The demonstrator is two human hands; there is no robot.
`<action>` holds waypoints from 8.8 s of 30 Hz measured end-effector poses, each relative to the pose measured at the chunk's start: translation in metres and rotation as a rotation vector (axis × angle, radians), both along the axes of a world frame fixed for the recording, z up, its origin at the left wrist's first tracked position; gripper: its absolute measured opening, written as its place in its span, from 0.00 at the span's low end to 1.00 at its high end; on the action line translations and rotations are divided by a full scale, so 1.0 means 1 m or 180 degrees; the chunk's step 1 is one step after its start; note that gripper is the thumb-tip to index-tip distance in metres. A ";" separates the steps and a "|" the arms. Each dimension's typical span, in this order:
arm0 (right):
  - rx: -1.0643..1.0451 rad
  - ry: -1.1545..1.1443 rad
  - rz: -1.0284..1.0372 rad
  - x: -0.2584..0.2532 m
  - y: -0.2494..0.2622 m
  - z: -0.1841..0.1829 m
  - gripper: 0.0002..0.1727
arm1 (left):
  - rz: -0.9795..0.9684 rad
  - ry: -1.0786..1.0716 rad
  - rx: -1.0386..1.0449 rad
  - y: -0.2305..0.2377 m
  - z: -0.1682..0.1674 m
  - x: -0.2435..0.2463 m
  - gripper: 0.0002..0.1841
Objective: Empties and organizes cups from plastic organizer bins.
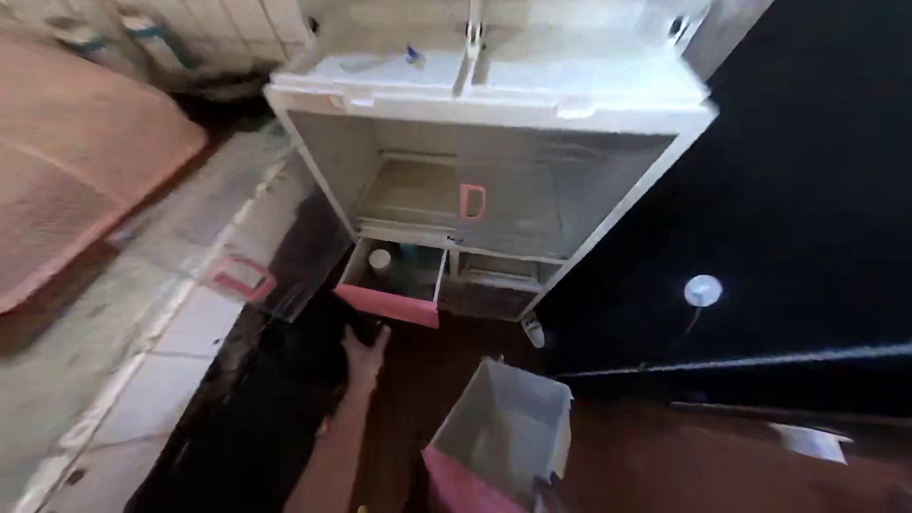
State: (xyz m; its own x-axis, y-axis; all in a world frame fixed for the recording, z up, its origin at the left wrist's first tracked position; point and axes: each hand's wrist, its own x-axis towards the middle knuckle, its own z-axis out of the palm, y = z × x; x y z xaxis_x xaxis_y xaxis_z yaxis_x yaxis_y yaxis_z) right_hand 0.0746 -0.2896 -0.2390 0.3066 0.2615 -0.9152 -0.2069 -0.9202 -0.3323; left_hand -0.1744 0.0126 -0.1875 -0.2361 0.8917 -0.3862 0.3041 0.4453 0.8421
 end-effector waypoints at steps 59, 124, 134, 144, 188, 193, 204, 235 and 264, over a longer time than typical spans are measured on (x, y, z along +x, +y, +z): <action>0.0591 -0.0207 -0.0455 -0.082 0.045 -0.023 0.21 | -0.1126 0.1105 -0.1123 -0.133 -0.057 -0.066 0.08; 0.0685 -0.1646 -0.2665 0.032 -0.698 -0.235 0.40 | -0.6519 0.3037 -0.0463 -0.773 -0.204 0.345 0.19; -0.1071 -0.2572 -0.6392 -0.005 -0.851 -0.264 0.31 | -0.6270 0.2356 0.0023 -0.765 -0.201 0.312 0.19; -0.1250 -0.0113 -0.5564 -0.042 -0.822 -0.452 0.34 | -0.6165 0.1969 0.0253 -0.748 -0.215 0.299 0.18; 0.1091 -0.0211 0.0582 0.055 -0.733 -0.260 0.35 | -0.5668 0.2338 -0.0417 -0.773 -0.210 0.285 0.14; 0.1083 -0.1331 -0.0503 0.056 -0.796 -0.201 0.36 | -0.5649 0.2360 -0.0361 -0.774 -0.206 0.285 0.15; -0.0627 -0.1052 -0.3257 0.107 -0.900 -0.306 0.32 | -0.5733 0.2529 -0.0169 -0.781 -0.200 0.287 0.16; -0.0250 -0.0738 -0.3186 0.105 -0.753 -0.301 0.42 | -0.5425 0.2272 -0.0146 -0.798 -0.209 0.274 0.15; -0.0086 -0.0489 -0.6982 0.106 -0.888 -0.320 0.47 | -0.5301 0.2189 -0.0476 -0.798 -0.209 0.265 0.15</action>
State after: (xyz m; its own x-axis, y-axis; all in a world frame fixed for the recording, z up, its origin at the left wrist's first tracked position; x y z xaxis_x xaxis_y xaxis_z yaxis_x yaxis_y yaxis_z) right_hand 0.1806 -1.1776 -0.5591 0.0651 -0.5090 -0.8583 -0.6101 0.6603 -0.4378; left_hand 0.0908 -0.7852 -0.3967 0.6381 0.3065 -0.7063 0.7031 -0.6059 0.3723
